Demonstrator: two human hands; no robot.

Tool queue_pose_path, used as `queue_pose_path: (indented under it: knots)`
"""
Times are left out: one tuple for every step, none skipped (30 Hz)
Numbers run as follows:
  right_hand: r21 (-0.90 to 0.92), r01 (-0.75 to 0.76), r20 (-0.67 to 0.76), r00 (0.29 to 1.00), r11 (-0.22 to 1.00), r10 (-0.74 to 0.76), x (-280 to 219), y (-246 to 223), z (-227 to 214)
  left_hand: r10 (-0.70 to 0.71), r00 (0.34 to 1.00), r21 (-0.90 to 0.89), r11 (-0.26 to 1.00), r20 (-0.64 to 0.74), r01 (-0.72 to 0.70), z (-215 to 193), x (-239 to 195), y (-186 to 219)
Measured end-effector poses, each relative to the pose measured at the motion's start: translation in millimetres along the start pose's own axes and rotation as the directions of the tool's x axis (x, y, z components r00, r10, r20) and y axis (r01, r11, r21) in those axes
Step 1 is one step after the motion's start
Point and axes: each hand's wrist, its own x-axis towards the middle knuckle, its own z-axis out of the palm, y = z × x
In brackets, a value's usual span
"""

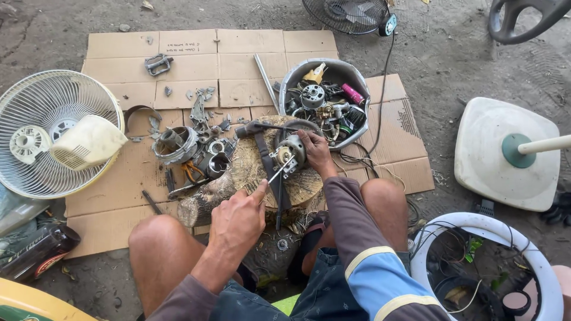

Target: The person sits on the ground and uses a hammer and a metal rod to strike and disassemble a cylindrical mechanical component. They repeatedly hit the part to loosen it, then pull out internal pieces and place them into a nearby bucket.

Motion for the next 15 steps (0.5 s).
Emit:
queue_pose_path:
  knots:
    - [0.002,0.000,-0.003,1.000,1.000,0.000,1,1,-1,0.002,1.000,0.003,1.000,0.001,-0.002,2,1,0]
    - [0.000,-0.002,-0.006,1.000,1.000,0.002,2,3,-2,0.013,1.000,0.022,1.000,-0.007,-0.012,3,2,-1]
    - [-0.001,-0.002,-0.007,1.000,1.000,0.002,4,3,-2,0.021,1.000,0.041,0.999,-0.017,-0.021,4,2,-2]
    - [0.002,0.001,-0.008,1.000,1.000,-0.001,3,0,-2,0.022,1.000,0.044,0.999,-0.020,-0.021,8,2,1]
    - [-0.012,-0.005,0.005,1.000,1.000,0.005,3,-3,-1,0.019,1.000,0.094,0.995,0.003,-0.020,11,3,4]
    - [-0.026,-0.011,0.018,1.000,1.000,0.011,3,-8,-1,0.015,1.000,0.143,0.989,0.026,-0.019,14,4,6]
    - [-0.022,-0.005,0.018,1.000,1.000,0.006,6,-7,0,0.014,1.000,0.147,0.989,0.020,-0.017,23,8,5]
    - [-0.056,-0.031,0.030,0.999,0.998,0.033,8,-6,0,0.069,0.998,0.260,0.963,0.006,-0.068,32,11,4]
    - [-0.090,-0.061,0.042,0.997,0.994,0.065,8,-4,0,0.121,0.993,0.369,0.922,0.002,-0.113,41,14,3]
    - [-0.087,-0.058,0.045,0.997,0.995,0.062,7,-6,0,0.118,0.993,0.372,0.922,0.000,-0.109,33,12,7]
    - [-0.097,-0.069,0.037,0.997,0.993,0.073,8,-8,0,0.105,0.993,0.314,0.942,0.051,-0.116,24,10,12]
    - [-0.108,-0.079,0.028,0.996,0.991,0.083,8,-10,-1,0.095,0.990,0.255,0.960,0.103,-0.119,16,9,17]
    - [-0.106,-0.079,0.028,0.996,0.991,0.082,8,-11,2,0.095,0.990,0.257,0.959,0.103,-0.119,17,15,11]
    - [-0.090,-0.059,0.014,0.998,0.994,0.061,8,-11,5,0.054,0.993,0.184,0.980,0.105,-0.073,19,22,5]
    - [-0.077,-0.046,0.003,0.999,0.996,0.046,2,-10,7,0.010,0.993,0.105,0.994,0.116,-0.022,24,24,0]
